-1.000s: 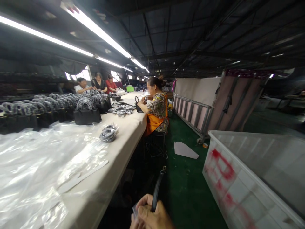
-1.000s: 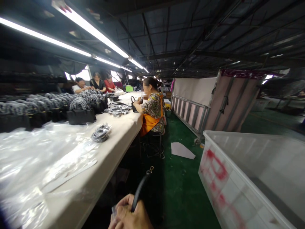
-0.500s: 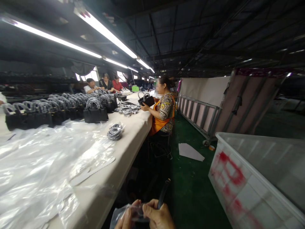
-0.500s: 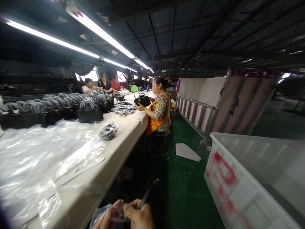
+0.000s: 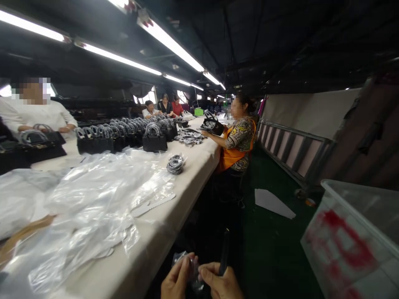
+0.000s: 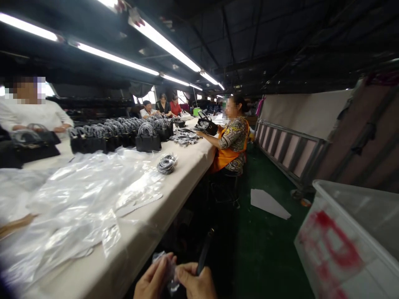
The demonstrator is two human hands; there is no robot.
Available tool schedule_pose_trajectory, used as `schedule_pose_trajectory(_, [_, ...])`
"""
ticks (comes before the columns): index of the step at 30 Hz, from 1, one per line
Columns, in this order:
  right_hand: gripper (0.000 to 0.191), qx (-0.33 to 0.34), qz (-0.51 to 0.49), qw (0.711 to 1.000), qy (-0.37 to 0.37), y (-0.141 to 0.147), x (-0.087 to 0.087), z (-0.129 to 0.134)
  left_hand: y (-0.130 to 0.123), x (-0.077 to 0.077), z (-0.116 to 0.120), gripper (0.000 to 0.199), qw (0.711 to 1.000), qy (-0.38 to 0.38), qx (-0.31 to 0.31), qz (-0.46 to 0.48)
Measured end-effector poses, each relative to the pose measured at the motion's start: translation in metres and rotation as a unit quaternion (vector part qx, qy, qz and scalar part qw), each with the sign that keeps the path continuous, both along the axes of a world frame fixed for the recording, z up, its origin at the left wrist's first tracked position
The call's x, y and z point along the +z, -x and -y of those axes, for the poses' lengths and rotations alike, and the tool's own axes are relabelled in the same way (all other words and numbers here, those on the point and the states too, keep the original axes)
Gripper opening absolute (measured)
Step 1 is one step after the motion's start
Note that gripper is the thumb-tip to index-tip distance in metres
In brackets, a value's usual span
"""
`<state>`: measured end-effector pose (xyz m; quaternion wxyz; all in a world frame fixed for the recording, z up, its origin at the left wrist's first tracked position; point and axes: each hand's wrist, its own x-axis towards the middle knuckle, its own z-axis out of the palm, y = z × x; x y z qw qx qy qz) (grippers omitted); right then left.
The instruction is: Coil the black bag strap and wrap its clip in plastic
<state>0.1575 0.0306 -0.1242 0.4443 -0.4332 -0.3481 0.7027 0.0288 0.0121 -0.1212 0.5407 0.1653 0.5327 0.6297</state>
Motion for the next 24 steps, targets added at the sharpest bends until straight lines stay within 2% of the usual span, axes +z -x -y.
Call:
schedule_pose_trajectory(4, [0.058, -0.031, 0.006, 0.999, 0.041, 0.002, 0.03, 0.011, 0.0, 0.018, 0.014, 0.063, 0.998, 0.027, -0.019, -0.044])
schedule_pose_trajectory(6, [0.059, -0.04, -0.006, 0.997, 0.059, 0.005, 0.036, 0.012, -0.003, 0.022, 0.019, 0.055, 0.998, 0.029, -0.011, -0.05])
schedule_pose_trajectory(8, [0.062, -0.036, -0.021, 0.997, 0.064, 0.005, 0.033, 0.01, -0.006, 0.022, 0.021, 0.047, 0.997, 0.028, -0.012, -0.064])
schedule_pose_trajectory(13, [0.062, -0.002, -0.027, 0.997, 0.072, -0.006, 0.017, 0.007, -0.01, 0.017, 0.018, 0.04, 0.998, 0.048, -0.001, -0.03])
schedule_pose_trajectory(18, [0.053, 0.078, 0.011, 0.996, 0.046, -0.011, 0.017, 0.006, -0.006, 0.013, 0.011, 0.051, 0.998, 0.062, 0.015, -0.025])
schedule_pose_trajectory(22, [0.064, 0.098, 0.067, 0.99, 0.072, -0.004, 0.004, 0.002, 0.001, -0.006, 0.004, 0.059, 0.996, 0.056, -0.034, -0.061])
schedule_pose_trajectory(23, [0.065, 0.085, 0.078, 0.992, 0.047, -0.002, 0.0, -0.001, 0.002, -0.012, 0.0, 0.061, 0.995, 0.055, -0.044, -0.072])
schedule_pose_trajectory(24, [0.066, 0.079, 0.092, 0.992, 0.033, 0.0, -0.003, -0.003, 0.002, -0.017, -0.003, 0.063, 0.995, 0.038, -0.009, -0.095])
